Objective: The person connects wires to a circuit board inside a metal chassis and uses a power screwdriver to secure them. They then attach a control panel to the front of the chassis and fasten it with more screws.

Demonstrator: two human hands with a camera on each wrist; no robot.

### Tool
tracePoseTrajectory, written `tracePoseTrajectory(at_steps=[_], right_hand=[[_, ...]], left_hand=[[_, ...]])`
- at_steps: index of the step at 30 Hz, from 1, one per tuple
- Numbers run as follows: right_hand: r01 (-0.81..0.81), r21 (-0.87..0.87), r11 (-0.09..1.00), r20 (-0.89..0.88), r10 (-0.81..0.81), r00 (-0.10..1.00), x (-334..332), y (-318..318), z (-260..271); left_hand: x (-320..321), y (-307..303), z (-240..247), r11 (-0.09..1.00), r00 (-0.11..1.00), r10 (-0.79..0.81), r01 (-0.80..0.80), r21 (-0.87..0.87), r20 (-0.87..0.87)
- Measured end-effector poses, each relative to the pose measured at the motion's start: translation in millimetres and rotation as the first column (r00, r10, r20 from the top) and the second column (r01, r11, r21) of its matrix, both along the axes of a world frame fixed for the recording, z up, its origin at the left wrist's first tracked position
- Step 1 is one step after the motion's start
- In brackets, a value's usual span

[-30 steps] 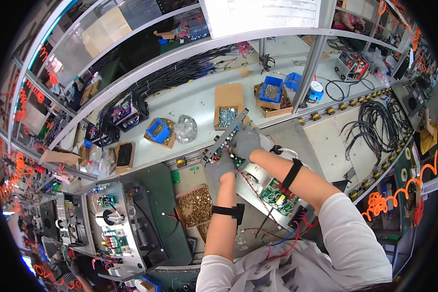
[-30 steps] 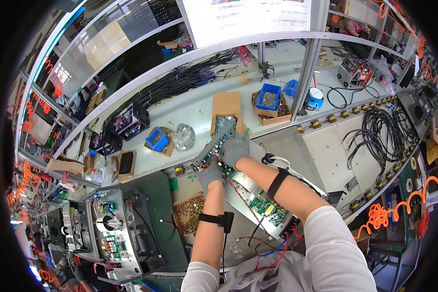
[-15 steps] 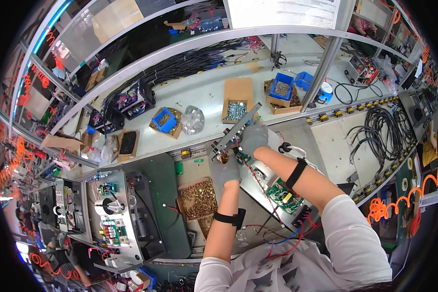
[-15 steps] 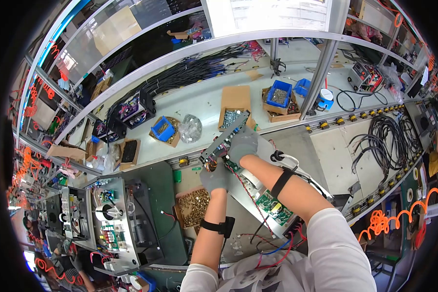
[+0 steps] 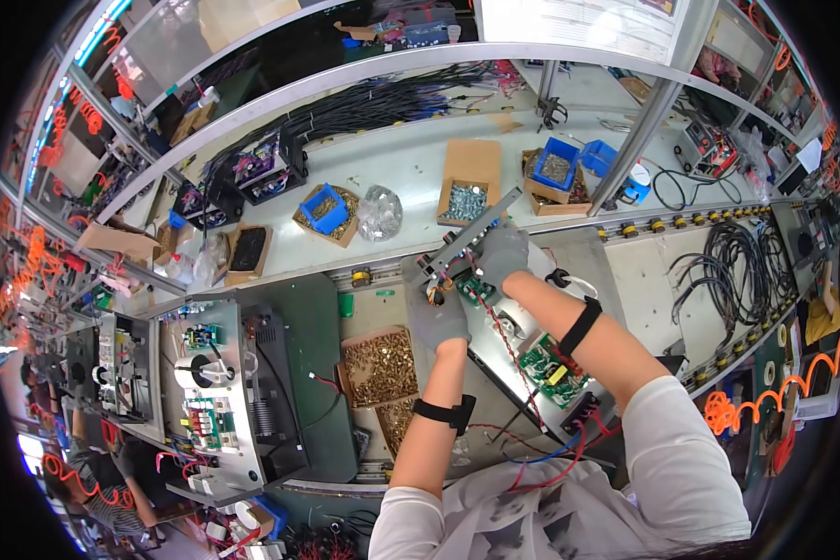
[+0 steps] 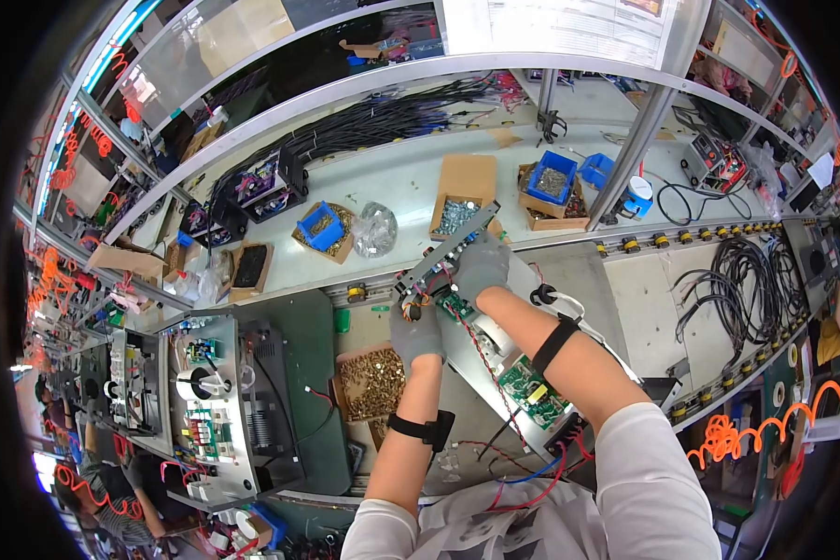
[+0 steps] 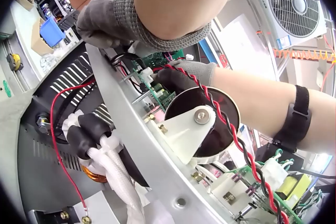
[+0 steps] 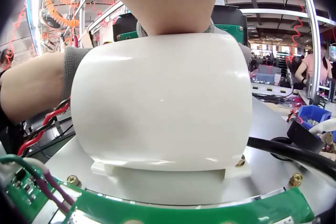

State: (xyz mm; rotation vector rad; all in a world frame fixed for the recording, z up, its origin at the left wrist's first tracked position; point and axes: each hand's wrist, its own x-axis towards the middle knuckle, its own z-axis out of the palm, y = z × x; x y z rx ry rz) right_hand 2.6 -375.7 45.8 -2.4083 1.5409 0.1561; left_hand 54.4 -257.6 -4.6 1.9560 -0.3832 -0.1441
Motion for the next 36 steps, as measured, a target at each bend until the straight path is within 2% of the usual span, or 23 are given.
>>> tracePoseTrajectory(at_steps=[2,3,5,6,7,8,9,11,12,13,14,15,16,18,19,21,29,31,32,33,34,35,36], right_hand=[[-0.003,-0.006,1.0,0.008,0.003,1.0,0,1,3],[-0.006,-0.011,1.0,0.019,0.006,1.0,0,2,4],[-0.003,-0.047,0.999,-0.003,0.003,1.0,1,1,1],[-0.001,-0.083,0.997,-0.022,-0.001,1.0,0,1,-1],[0.001,-0.086,0.996,-0.024,-0.003,1.0,0,2,-5],[-0.015,-0.174,0.985,-0.045,0.007,0.999,0,4,-12],[-0.033,-0.259,0.965,-0.066,0.017,0.998,0,4,-17],[-0.017,-0.229,0.973,-0.034,0.01,0.999,1,-1,-22],[0.002,-0.194,0.981,-0.001,-0.002,1.0,2,-2,-22],[0.0,-0.196,0.981,0.004,0.001,1.0,1,-4,-22],[0.029,-0.076,0.997,0.061,-0.025,0.998,-2,-1,-5],[0.05,0.046,0.998,0.112,-0.055,0.992,-2,1,3],[0.045,0.043,0.998,0.114,-0.05,0.992,-1,1,-3],[0.083,-0.202,0.976,0.186,-0.045,0.982,2,4,-13],[0.081,-0.201,0.976,0.187,-0.042,0.981,4,1,-17],[0.075,-0.059,0.995,0.099,-0.069,0.993,6,-1,-12],[0.114,-0.058,0.992,0.14,-0.105,0.985,7,-6,-23],[0.096,-0.069,0.993,0.121,-0.088,0.989,5,-6,-12],[0.011,-0.009,1.0,0.103,-0.01,0.995,0,-3,2],[-0.071,0.056,0.996,0.086,0.066,0.994,-7,1,13],[-0.065,0.048,0.997,0.091,0.06,0.994,-16,7,23],[-0.091,0.01,0.996,0.182,0.088,0.979,-26,14,32],[-0.114,-0.033,0.993,0.268,0.118,0.956,-34,19,35]], left_hand=[[-4,1,13,0.995,0.99,-0.005,0.019,0.099,-0.139],[-6,-1,11,0.995,0.99,-0.005,0.019,0.098,-0.141],[-13,-6,7,0.959,0.991,0.133,-0.131,0.252,0.009],[-12,-8,7,0.96,0.991,0.131,-0.129,0.249,0.007],[-10,-9,7,0.953,0.979,0.192,-0.201,0.227,0.063],[-8,-9,12,0.941,0.96,0.252,-0.272,0.201,0.118],[-6,-6,16,0.941,0.96,0.253,-0.273,0.2,0.117],[1,3,27,0.995,0.96,-0.003,-0.024,0.093,0.279],[6,3,22,0.995,0.959,0.001,-0.028,0.092,0.284],[11,2,11,0.994,0.957,-0.106,0.1,0.037,0.269],[16,1,8,0.974,0.942,-0.212,0.225,-0.02,0.259],[16,-1,4,0.977,0.951,-0.194,0.209,-0.04,0.243],[15,-2,0,0.978,0.951,-0.188,0.204,-0.042,0.245],[12,-2,2,0.987,0.954,-0.16,0.158,0.03,0.253],[14,-2,-2,0.983,0.941,-0.177,0.182,0.009,0.289],[15,-2,-3,0.982,0.944,-0.185,0.185,0.023,0.273],[20,10,9,0.958,0.938,-0.282,0.266,0.106,0.2],[24,17,11,0.935,0.9,-0.352,0.353,0.044,0.259],[27,20,12,0.936,0.898,-0.347,0.351,0.036,0.271],[29,24,10,0.921,0.902,-0.376,0.389,-0.024,0.211],[30,28,4,0.901,0.899,-0.41,0.425,-0.087,0.151],[33,27,-25,0.858,0.897,-0.438,0.437,-0.272,0.061],[29,31,-20,0.852,0.894,-0.443,0.443,-0.28,0.067]])
